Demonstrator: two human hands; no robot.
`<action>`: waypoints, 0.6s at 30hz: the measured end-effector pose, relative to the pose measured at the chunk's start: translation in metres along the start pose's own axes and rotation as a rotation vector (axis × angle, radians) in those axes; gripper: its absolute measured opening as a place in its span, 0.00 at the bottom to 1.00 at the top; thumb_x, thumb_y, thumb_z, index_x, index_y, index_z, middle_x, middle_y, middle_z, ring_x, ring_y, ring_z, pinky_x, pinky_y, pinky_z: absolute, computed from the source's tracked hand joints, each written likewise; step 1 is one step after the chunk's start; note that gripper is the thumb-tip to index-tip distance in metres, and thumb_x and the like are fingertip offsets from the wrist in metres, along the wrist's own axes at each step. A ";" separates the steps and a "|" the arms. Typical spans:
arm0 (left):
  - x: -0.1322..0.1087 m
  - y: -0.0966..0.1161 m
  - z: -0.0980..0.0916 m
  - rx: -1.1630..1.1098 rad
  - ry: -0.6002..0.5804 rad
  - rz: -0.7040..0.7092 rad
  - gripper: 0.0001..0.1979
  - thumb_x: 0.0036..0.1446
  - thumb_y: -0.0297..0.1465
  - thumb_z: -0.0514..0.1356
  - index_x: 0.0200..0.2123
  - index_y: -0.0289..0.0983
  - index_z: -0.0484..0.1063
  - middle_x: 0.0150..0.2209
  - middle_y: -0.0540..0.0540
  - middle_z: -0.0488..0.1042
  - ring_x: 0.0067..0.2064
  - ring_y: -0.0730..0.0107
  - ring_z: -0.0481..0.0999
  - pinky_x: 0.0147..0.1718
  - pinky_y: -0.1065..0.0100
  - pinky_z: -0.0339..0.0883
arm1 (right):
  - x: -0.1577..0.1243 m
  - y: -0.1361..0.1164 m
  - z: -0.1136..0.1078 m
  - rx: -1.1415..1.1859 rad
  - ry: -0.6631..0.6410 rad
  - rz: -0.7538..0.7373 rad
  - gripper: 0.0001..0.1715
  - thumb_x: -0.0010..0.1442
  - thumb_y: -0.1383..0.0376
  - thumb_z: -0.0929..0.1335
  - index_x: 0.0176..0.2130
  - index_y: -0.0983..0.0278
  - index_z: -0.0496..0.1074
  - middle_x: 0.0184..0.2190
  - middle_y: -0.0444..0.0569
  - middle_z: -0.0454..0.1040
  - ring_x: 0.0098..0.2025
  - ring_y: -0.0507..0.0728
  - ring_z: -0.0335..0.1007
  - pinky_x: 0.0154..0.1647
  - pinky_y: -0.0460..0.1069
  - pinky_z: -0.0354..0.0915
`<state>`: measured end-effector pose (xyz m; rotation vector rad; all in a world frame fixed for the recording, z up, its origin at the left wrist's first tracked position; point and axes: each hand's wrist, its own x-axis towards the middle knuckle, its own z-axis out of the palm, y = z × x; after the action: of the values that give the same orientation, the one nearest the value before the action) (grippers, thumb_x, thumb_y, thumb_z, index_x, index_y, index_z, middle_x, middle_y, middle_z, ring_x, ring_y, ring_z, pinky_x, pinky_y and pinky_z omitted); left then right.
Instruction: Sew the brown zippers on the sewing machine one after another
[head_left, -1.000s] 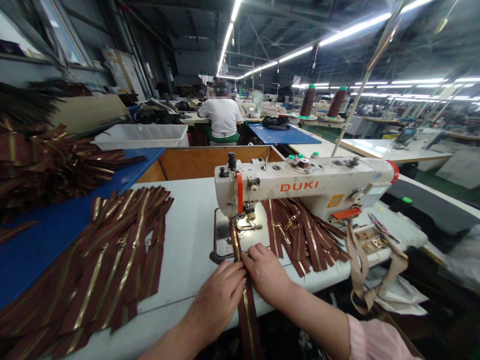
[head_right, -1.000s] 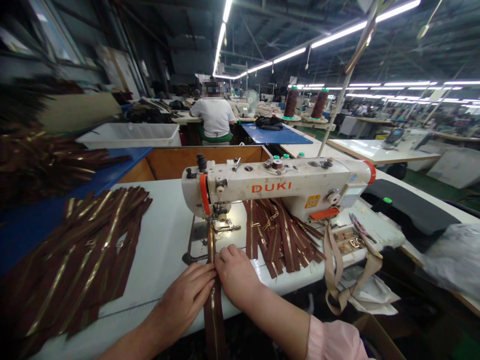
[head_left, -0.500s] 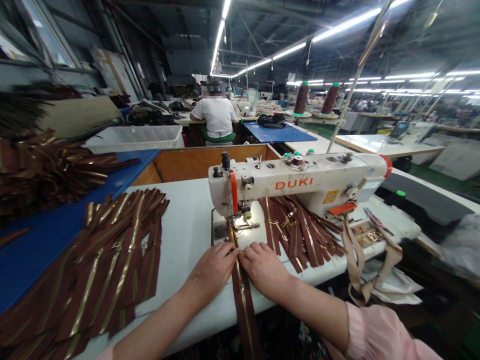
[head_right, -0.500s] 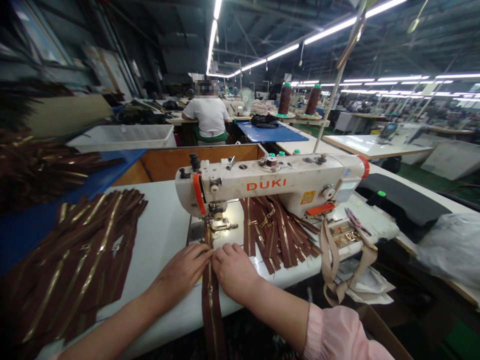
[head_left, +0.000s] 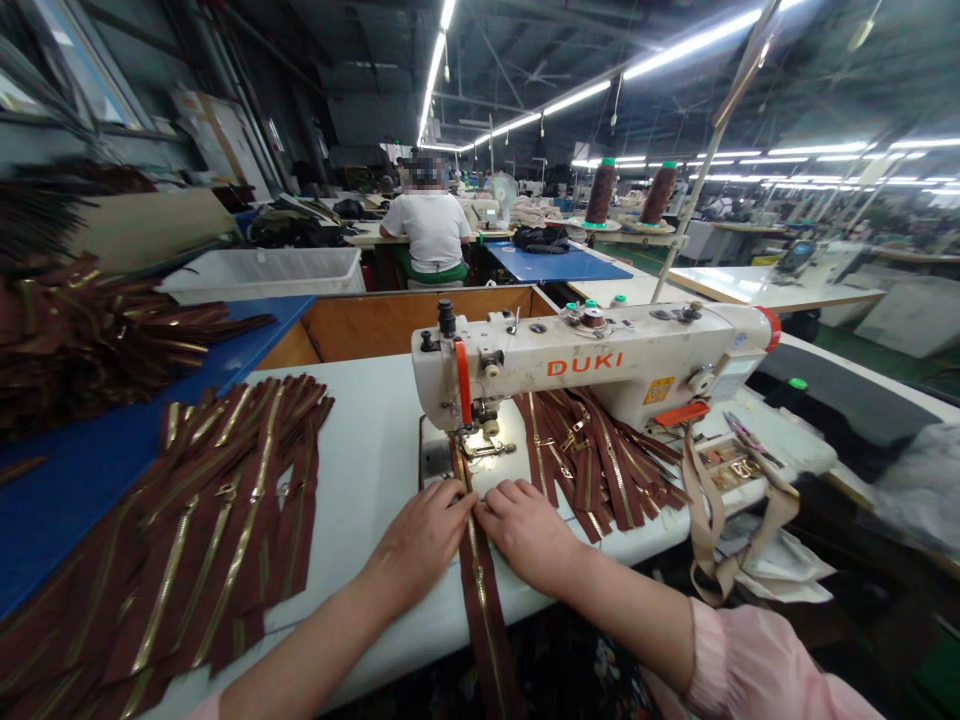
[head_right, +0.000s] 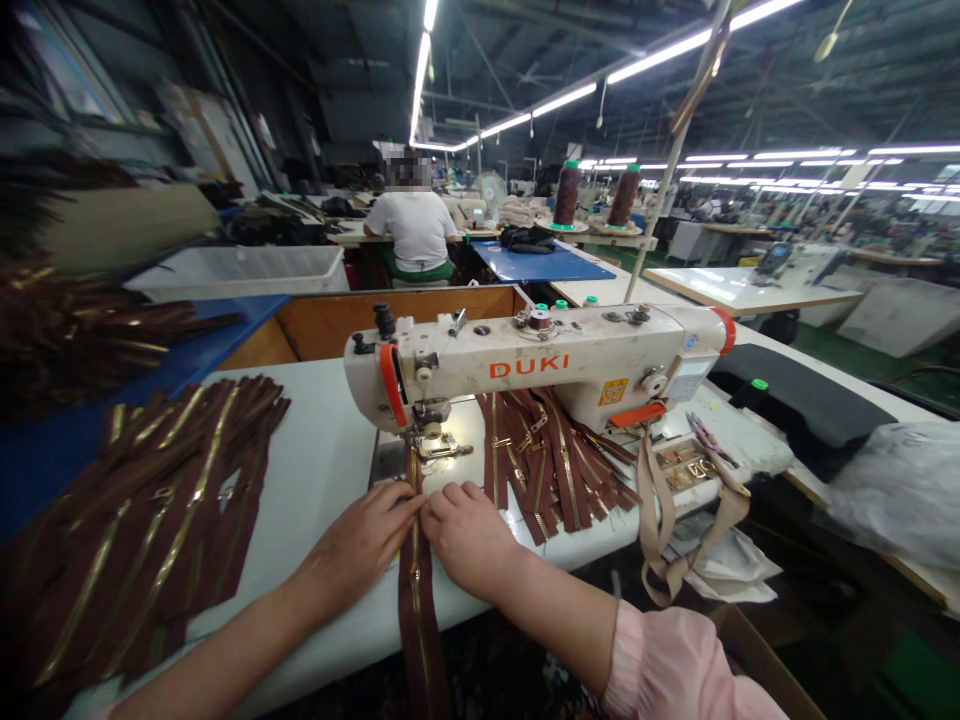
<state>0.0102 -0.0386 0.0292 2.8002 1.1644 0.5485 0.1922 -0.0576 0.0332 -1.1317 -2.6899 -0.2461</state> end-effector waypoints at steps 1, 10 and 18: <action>0.000 0.000 0.000 -0.006 0.001 0.000 0.12 0.59 0.22 0.52 0.43 0.36 0.71 0.38 0.43 0.70 0.41 0.60 0.70 0.41 0.58 0.71 | 0.000 0.000 0.000 -0.003 -0.002 0.000 0.09 0.62 0.69 0.64 0.43 0.69 0.68 0.36 0.51 0.67 0.39 0.59 0.59 0.38 0.53 0.60; -0.005 -0.003 0.004 -0.042 0.060 0.016 0.13 0.57 0.21 0.52 0.43 0.36 0.71 0.40 0.43 0.71 0.42 0.61 0.70 0.43 0.58 0.71 | -0.005 0.002 0.002 0.056 0.011 0.058 0.09 0.63 0.69 0.64 0.44 0.66 0.69 0.35 0.49 0.68 0.39 0.59 0.59 0.39 0.52 0.58; -0.006 -0.002 0.004 -0.044 0.071 0.002 0.14 0.59 0.23 0.51 0.44 0.37 0.72 0.40 0.42 0.71 0.42 0.61 0.71 0.43 0.58 0.71 | -0.006 0.000 0.001 0.135 0.053 0.073 0.10 0.64 0.68 0.63 0.44 0.66 0.70 0.33 0.49 0.69 0.38 0.58 0.59 0.38 0.51 0.57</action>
<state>0.0067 -0.0411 0.0234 2.7662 1.1472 0.6705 0.1960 -0.0610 0.0306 -1.1636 -2.5696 -0.0803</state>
